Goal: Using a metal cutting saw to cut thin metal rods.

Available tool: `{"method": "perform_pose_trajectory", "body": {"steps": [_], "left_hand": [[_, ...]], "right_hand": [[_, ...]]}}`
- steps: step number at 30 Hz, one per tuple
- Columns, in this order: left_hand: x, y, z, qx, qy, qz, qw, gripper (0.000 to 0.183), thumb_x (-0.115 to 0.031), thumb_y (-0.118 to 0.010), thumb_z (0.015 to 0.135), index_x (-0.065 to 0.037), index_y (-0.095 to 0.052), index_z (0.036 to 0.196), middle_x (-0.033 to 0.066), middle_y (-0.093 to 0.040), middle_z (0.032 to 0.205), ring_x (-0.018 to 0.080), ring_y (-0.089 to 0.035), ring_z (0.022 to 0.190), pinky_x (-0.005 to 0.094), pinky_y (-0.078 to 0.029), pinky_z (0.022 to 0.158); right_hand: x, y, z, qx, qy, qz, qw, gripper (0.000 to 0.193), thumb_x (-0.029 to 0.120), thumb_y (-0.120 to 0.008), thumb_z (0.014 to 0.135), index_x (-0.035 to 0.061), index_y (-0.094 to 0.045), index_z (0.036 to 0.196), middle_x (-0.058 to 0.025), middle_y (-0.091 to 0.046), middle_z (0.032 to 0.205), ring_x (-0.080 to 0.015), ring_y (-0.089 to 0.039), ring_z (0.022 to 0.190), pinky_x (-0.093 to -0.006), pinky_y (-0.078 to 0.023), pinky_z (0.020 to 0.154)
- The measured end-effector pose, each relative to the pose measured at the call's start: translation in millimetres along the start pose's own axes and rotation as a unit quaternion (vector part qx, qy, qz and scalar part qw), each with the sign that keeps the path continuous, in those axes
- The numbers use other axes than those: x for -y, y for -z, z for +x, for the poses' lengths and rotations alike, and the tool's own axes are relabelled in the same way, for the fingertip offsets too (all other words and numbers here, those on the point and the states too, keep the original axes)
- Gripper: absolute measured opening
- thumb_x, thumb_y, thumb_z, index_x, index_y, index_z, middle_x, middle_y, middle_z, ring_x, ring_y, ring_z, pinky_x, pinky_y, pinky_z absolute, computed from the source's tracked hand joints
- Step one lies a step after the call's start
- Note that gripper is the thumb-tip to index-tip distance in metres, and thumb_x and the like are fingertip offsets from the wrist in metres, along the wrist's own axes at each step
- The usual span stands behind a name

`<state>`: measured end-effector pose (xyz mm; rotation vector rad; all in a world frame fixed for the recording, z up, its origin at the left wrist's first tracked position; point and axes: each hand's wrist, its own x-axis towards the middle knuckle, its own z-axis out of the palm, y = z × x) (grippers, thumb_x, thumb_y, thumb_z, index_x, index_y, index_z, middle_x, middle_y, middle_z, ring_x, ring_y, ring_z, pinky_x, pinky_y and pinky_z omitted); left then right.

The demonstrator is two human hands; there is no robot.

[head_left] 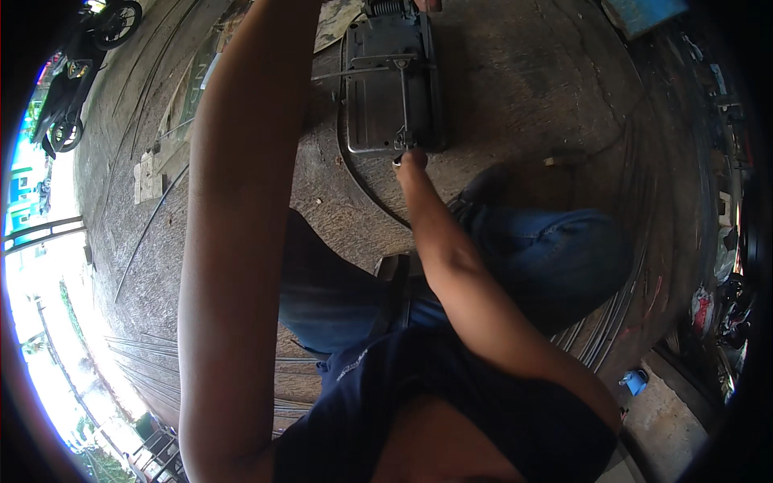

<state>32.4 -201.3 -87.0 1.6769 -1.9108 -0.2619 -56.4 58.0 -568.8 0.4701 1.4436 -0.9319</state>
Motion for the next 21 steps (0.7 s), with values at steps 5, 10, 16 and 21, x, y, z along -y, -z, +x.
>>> {"method": "perform_pose_trajectory", "body": {"steps": [5, 10, 16, 21], "left_hand": [[33.4, 10.9, 12.9, 0.003, -0.095, 0.213, 0.972, 0.019, -0.018, -0.058, 0.089, -0.011, -0.074, 0.081, 0.0045, -0.069, 0.072, 0.0174, -0.066, 0.064, 0.0327, -0.049, 0.054], [25.0, -5.5, 7.9, -0.038, 0.065, -0.161, 0.984, 0.021, -0.019, -0.057, 0.088, -0.006, -0.073, 0.089, 0.006, -0.07, 0.075, 0.0181, -0.067, 0.069, 0.0324, -0.05, 0.061], [38.6, 2.0, 11.4, -0.021, 0.015, -0.07, 0.997, 0.026, -0.023, -0.06, 0.088, 0.001, -0.069, 0.083, 0.0078, -0.064, 0.068, 0.017, -0.062, 0.063, 0.0328, -0.047, 0.055], [16.8, -0.6, -1.2, -0.097, 0.097, -0.283, 0.949, 0.025, -0.023, -0.068, 0.082, 0.002, -0.068, 0.081, 0.0092, -0.064, 0.068, 0.0178, -0.061, 0.061, 0.034, -0.046, 0.052]], "right_hand": [[-30.4, -7.0, -54.6, -0.115, 0.326, -0.166, 0.923, 0.048, 0.035, -0.042, 0.101, -0.01, -0.06, 0.102, -0.031, -0.064, 0.102, -0.045, -0.064, 0.101, -0.0518, -0.049, 0.083], [-32.5, 10.2, -75.0, -0.162, 0.49, -0.2, 0.833, 0.032, 0.022, -0.054, 0.097, -0.0082, -0.057, 0.107, -0.0273, -0.062, 0.102, -0.0432, -0.061, 0.097, -0.0495, -0.048, 0.086], [-72.9, 19.8, -128.2, -0.208, 0.73, -0.307, 0.574, 0.024, 0.006, -0.061, 0.087, -0.0047, -0.06, 0.108, -0.0233, -0.063, 0.097, -0.0394, -0.062, 0.093, -0.0443, -0.048, 0.086], [-112.7, 29.7, -105.2, 0.094, 0.604, -0.35, 0.71, 0.012, 0.001, -0.057, 0.083, 0.0006, -0.067, 0.089, -0.0147, -0.064, 0.072, -0.0291, -0.064, 0.067, -0.0418, -0.052, 0.066]]}}
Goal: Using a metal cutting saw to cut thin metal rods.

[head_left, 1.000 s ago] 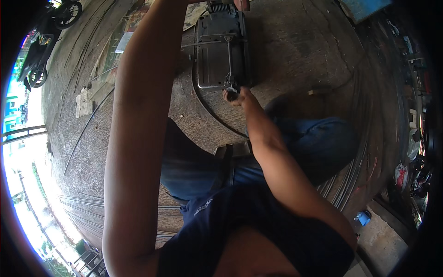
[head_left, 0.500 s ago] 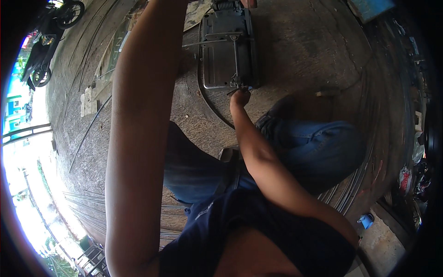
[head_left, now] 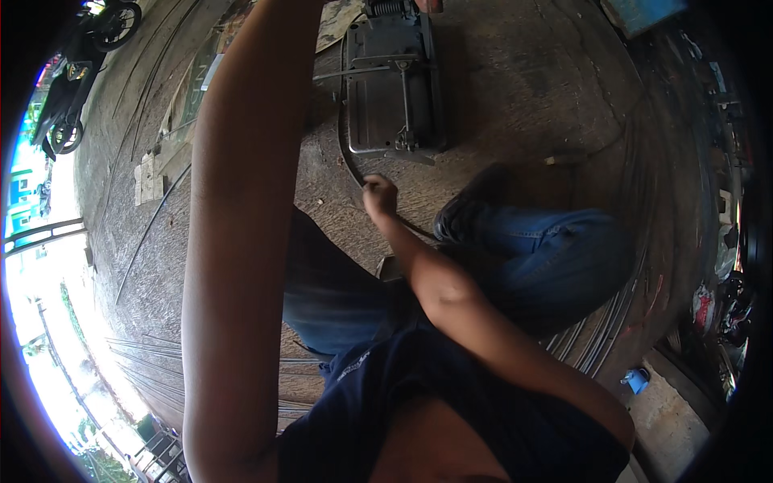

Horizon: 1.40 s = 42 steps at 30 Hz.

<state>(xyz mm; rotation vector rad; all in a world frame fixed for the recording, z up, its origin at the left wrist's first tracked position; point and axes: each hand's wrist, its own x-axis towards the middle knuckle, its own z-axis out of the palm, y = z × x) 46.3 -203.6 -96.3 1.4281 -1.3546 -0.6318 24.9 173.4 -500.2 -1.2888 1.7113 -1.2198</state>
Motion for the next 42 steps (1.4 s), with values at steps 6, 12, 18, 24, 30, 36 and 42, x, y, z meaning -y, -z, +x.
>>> {"method": "perform_pose_trajectory", "body": {"steps": [6, 12, 18, 24, 30, 36, 42], "left_hand": [[4.4, 7.8, -10.5, 0.01, -0.001, 0.006, 1.0, 0.026, -0.022, -0.068, 0.08, 0.002, -0.067, 0.071, 0.0098, -0.063, 0.067, 0.0181, -0.06, 0.058, 0.0341, -0.046, 0.051], [-9.7, -0.6, -6.3, 0.032, -0.068, 0.123, 0.99, 0.024, -0.021, -0.064, 0.079, 0.001, -0.067, 0.069, 0.0103, -0.062, 0.064, 0.0194, -0.06, 0.059, 0.0352, -0.046, 0.052], [-1.4, 12.2, -14.5, -0.007, 0.003, 0.044, 0.999, 0.026, -0.024, -0.066, 0.077, 0.001, -0.066, 0.069, 0.0107, -0.062, 0.064, 0.0196, -0.06, 0.058, 0.0358, -0.047, 0.052], [7.6, 10.2, 16.6, 0.024, -0.08, 0.094, 0.992, 0.023, -0.022, -0.068, 0.076, -0.001, -0.066, 0.068, 0.0098, -0.061, 0.06, 0.0186, -0.059, 0.055, 0.0362, -0.046, 0.05], [25.7, 10.1, 11.9, 0.04, -0.094, 0.087, 0.991, 0.023, -0.022, -0.07, 0.076, -0.001, -0.066, 0.068, 0.0094, -0.061, 0.06, 0.0183, -0.058, 0.055, 0.0358, -0.046, 0.05], [28.1, 37.1, -6.0, -0.022, -0.048, 0.042, 0.998, 0.024, -0.023, -0.07, 0.076, 0.0, -0.066, 0.069, 0.0092, -0.061, 0.061, 0.018, -0.058, 0.056, 0.0351, -0.046, 0.051], [-17.5, -9.4, -15.2, -0.007, -0.028, -0.026, 0.999, 0.022, -0.022, -0.068, 0.076, 0.0, -0.067, 0.074, 0.0089, -0.062, 0.064, 0.0181, -0.058, 0.058, 0.0346, -0.047, 0.053]], "right_hand": [[-36.7, 55.9, 66.8, -0.218, -0.515, 0.592, 0.58, 0.053, 0.042, -0.034, 0.099, 0.0005, -0.048, 0.129, -0.021, -0.055, 0.127, -0.032, -0.06, 0.108, -0.0435, -0.056, 0.084], [-41.0, 35.1, 96.0, -0.258, -0.341, 0.373, 0.823, 0.049, 0.044, -0.046, 0.098, -0.0005, -0.063, 0.111, -0.0176, -0.068, 0.102, -0.0303, -0.067, 0.091, -0.0439, -0.054, 0.078], [6.4, 12.3, 33.2, -0.099, -0.234, 0.042, 0.966, 0.043, 0.037, -0.057, 0.093, -0.0045, -0.068, 0.091, -0.0199, -0.068, 0.082, -0.0343, -0.066, 0.074, -0.0439, -0.052, 0.074], [-14.1, 43.7, 82.6, -0.275, -0.572, 0.281, 0.72, 0.056, 0.042, -0.04, 0.1, -0.0065, -0.067, 0.093, -0.0267, -0.067, 0.088, -0.0414, -0.065, 0.082, -0.0461, -0.051, 0.079], [50.9, -3.0, 26.7, 0.024, -0.042, 0.02, 0.999, 0.051, 0.044, -0.049, 0.097, -0.0039, -0.067, 0.091, -0.0216, -0.069, 0.078, -0.0319, -0.068, 0.071, -0.0437, -0.052, 0.071], [-8.1, -20.3, 13.0, -0.087, -0.393, 0.002, 0.916, 0.046, 0.039, -0.047, 0.098, -0.0022, -0.067, 0.102, -0.0228, -0.07, 0.1, -0.0368, -0.069, 0.092, -0.0436, -0.054, 0.081], [-121.3, 32.6, 106.4, -0.249, -0.307, -0.166, 0.904, 0.029, 0.025, -0.049, 0.095, 0.0001, -0.065, 0.093, -0.0215, -0.07, 0.092, -0.0346, -0.07, 0.083, -0.0452, -0.057, 0.07]]}}
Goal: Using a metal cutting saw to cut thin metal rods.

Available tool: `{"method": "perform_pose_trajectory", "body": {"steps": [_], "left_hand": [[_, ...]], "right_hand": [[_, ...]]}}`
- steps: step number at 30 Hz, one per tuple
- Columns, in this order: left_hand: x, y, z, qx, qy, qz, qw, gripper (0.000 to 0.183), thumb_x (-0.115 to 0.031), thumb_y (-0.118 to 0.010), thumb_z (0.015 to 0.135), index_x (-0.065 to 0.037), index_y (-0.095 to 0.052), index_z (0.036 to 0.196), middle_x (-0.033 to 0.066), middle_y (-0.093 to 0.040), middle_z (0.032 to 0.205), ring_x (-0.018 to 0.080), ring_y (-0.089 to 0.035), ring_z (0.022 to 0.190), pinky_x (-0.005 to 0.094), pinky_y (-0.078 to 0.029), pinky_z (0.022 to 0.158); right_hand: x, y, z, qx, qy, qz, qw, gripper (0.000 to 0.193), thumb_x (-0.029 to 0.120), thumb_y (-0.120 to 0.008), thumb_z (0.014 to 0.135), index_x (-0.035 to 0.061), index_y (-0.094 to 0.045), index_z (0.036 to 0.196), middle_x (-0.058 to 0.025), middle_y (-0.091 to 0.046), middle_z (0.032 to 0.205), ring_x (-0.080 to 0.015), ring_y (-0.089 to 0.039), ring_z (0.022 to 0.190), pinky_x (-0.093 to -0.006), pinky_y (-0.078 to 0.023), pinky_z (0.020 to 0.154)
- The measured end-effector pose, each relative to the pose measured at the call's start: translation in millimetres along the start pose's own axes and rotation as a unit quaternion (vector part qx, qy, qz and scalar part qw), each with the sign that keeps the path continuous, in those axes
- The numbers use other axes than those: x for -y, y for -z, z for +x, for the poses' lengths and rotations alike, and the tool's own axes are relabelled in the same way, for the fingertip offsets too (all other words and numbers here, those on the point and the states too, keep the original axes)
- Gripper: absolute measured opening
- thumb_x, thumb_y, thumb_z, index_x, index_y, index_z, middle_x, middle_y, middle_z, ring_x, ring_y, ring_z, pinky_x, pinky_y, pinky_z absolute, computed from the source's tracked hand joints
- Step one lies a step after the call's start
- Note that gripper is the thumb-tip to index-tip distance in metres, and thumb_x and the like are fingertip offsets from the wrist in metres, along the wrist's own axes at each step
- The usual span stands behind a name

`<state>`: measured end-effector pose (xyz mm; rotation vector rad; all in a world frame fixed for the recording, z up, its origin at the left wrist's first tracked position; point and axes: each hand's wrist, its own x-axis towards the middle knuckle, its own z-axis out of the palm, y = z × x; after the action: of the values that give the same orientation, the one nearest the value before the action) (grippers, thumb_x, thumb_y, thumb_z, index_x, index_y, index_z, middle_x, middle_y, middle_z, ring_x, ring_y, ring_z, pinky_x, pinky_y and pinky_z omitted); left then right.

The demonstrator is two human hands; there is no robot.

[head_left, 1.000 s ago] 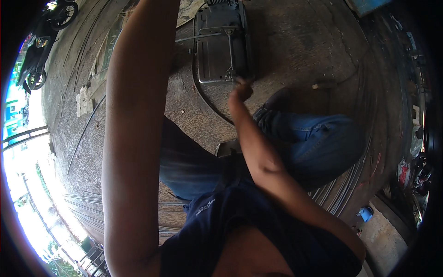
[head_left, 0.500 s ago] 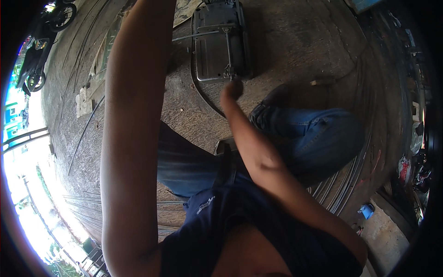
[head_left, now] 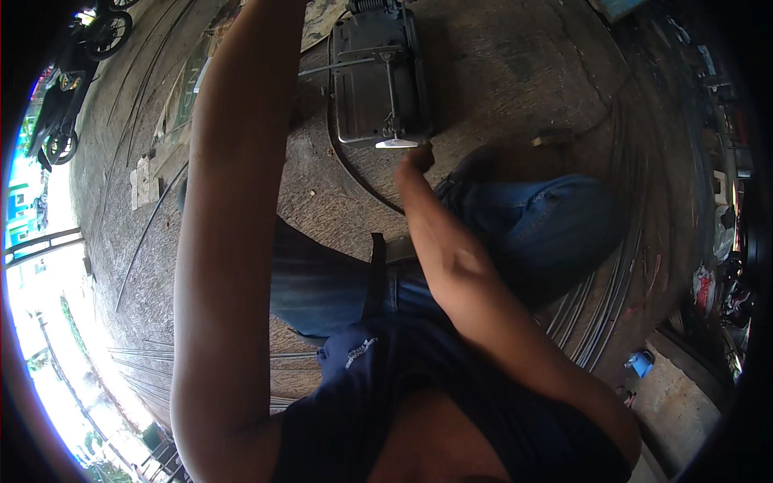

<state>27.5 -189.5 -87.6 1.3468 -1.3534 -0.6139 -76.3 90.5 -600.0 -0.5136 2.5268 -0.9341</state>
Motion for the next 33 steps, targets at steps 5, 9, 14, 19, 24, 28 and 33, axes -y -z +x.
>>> {"method": "perform_pose_trajectory", "body": {"steps": [5, 9, 14, 19, 24, 28, 33], "left_hand": [[30.6, 36.8, -3.2, 0.0, 0.025, 0.046, 0.999, 0.023, -0.023, -0.069, 0.077, 0.0, -0.068, 0.079, 0.0101, -0.065, 0.071, 0.019, -0.06, 0.064, 0.0357, -0.048, 0.055], [20.1, 30.5, -1.1, 0.073, -0.038, 0.131, 0.988, 0.026, -0.024, -0.069, 0.078, 0.002, -0.069, 0.084, 0.0124, -0.066, 0.077, 0.0216, -0.061, 0.069, 0.0371, -0.049, 0.059], [36.2, 36.8, -6.3, -0.001, 0.025, 0.032, 0.999, 0.029, -0.026, -0.069, 0.079, 0.002, -0.07, 0.088, 0.0119, -0.066, 0.077, 0.0223, -0.062, 0.07, 0.0368, -0.05, 0.061], [28.7, 31.6, 16.1, 0.108, -0.046, 0.082, 0.99, 0.035, -0.029, -0.068, 0.083, 0.005, -0.067, 0.095, 0.0112, -0.065, 0.076, 0.0202, -0.061, 0.067, 0.0334, -0.048, 0.057], [32.1, 7.9, -9.9, 0.03, 0.03, -0.056, 0.998, 0.041, -0.029, -0.067, 0.084, 0.006, -0.064, 0.105, 0.0117, -0.065, 0.077, 0.0199, -0.061, 0.067, 0.0331, -0.048, 0.056], [24.3, 33.8, 1.2, 0.042, 0.013, 0.097, 0.994, 0.041, -0.03, -0.067, 0.085, 0.006, -0.064, 0.105, 0.0142, -0.066, 0.081, 0.0226, -0.063, 0.069, 0.035, -0.05, 0.058], [20.6, 7.7, -7.3, 0.027, 0.021, 0.007, 0.999, 0.038, -0.03, -0.067, 0.085, 0.004, -0.066, 0.102, 0.015, -0.068, 0.081, 0.0233, -0.064, 0.071, 0.0354, -0.051, 0.06]], "right_hand": [[79.2, 64.2, -99.4, 0.36, -0.136, 0.385, 0.839, 0.042, 0.04, -0.055, 0.094, -0.0007, -0.063, 0.097, -0.0182, -0.065, 0.071, -0.0326, -0.065, 0.053, -0.0469, -0.056, 0.056], [59.2, 67.0, -93.0, 0.402, -0.262, 0.307, 0.822, 0.042, 0.041, -0.056, 0.092, 0.001, -0.06, 0.106, -0.0183, -0.065, 0.081, -0.0312, -0.065, 0.061, -0.0428, -0.056, 0.06], [57.4, 93.8, -66.0, 0.207, -0.385, 0.34, 0.833, 0.052, 0.044, -0.052, 0.092, 0.0012, -0.055, 0.122, -0.0196, -0.06, 0.117, -0.0328, -0.061, 0.104, -0.0464, -0.051, 0.088], [60.9, 101.2, -23.8, 0.281, -0.377, 0.492, 0.733, 0.052, 0.047, -0.047, 0.094, 0.0022, -0.056, 0.119, -0.0151, -0.058, 0.111, -0.0323, -0.057, 0.107, -0.044, -0.047, 0.094], [33.3, 107.4, -27.2, 0.17, -0.453, 0.552, 0.679, 0.05, 0.049, -0.048, 0.093, 0.0072, -0.058, 0.118, -0.0133, -0.054, 0.118, -0.0263, -0.051, 0.106, -0.0409, -0.045, 0.084], [46.4, 106.8, -48.5, 0.199, -0.458, 0.463, 0.732, 0.047, 0.048, -0.046, 0.093, 0.0069, -0.054, 0.115, -0.0107, -0.055, 0.101, -0.0239, -0.054, 0.084, -0.0404, -0.045, 0.078], [47.0, 97.7, -22.4, 0.212, -0.448, 0.442, 0.748, 0.057, 0.052, -0.048, 0.092, 0.0038, -0.051, 0.122, -0.0094, -0.055, 0.1, -0.0245, -0.055, 0.091, -0.0451, -0.042, 0.097]]}}
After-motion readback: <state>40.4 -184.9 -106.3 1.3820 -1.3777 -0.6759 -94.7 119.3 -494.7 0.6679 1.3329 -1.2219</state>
